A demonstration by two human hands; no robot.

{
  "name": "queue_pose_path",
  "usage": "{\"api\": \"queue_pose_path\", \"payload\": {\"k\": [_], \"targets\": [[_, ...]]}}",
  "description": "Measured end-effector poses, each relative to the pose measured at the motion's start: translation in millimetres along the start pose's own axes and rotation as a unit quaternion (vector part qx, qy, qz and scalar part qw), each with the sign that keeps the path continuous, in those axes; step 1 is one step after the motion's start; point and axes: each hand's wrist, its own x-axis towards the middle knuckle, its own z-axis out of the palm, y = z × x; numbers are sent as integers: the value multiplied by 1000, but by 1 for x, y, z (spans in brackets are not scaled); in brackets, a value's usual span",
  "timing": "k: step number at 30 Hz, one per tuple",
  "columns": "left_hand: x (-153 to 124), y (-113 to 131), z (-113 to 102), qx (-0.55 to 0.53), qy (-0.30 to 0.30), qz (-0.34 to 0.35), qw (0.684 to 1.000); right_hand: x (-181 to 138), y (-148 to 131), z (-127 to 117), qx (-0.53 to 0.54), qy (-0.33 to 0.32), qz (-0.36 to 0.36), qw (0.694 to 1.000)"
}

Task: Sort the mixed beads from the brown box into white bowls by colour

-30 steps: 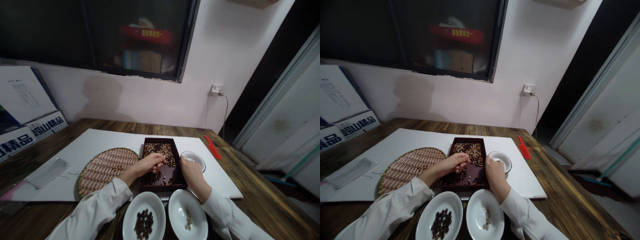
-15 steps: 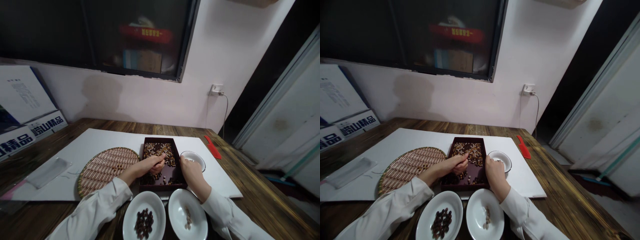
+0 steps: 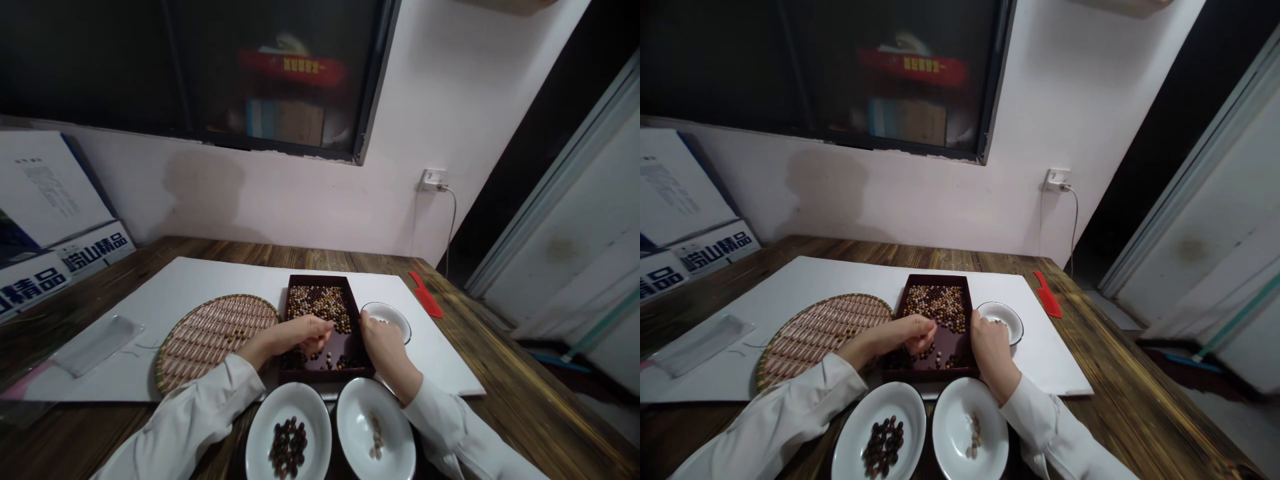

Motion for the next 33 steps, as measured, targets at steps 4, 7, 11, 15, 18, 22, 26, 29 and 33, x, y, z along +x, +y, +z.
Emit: {"api": "queue_pose_path", "payload": {"k": [4, 7, 11, 15, 18, 22, 26, 29, 33], "targets": [[-2, -2, -1, 23, -9, -3, 1000, 0, 1, 0, -1, 0, 1, 1000], [-2, -1, -2, 59, -25, -19, 998, 0, 0, -1, -5, -9, 1, 1000], [-3, 2, -1, 130, -39, -32, 990, 0, 0, -2, -4, -9, 0, 1000], [-5, 9, 4, 165, -42, -30, 985, 0, 0, -5, 1, -10, 2, 1000], [-5, 13, 9, 185, -39, -59, 980, -1, 0, -7, 2, -20, 2, 1000], [-3, 12, 10, 155, -41, -66, 985, -1, 0, -6, 5, -16, -1, 1000], [-3, 7, 8, 94, -44, -83, 991, -1, 0, -5, 6, -11, 0, 1000], [-6, 8, 8, 41, -73, -85, 993, 0, 0, -3, 8, -9, 1, 1000], [-10, 11, 6, 26, -103, -85, 991, 0, 0, -2, 10, -10, -1, 1000]]}}
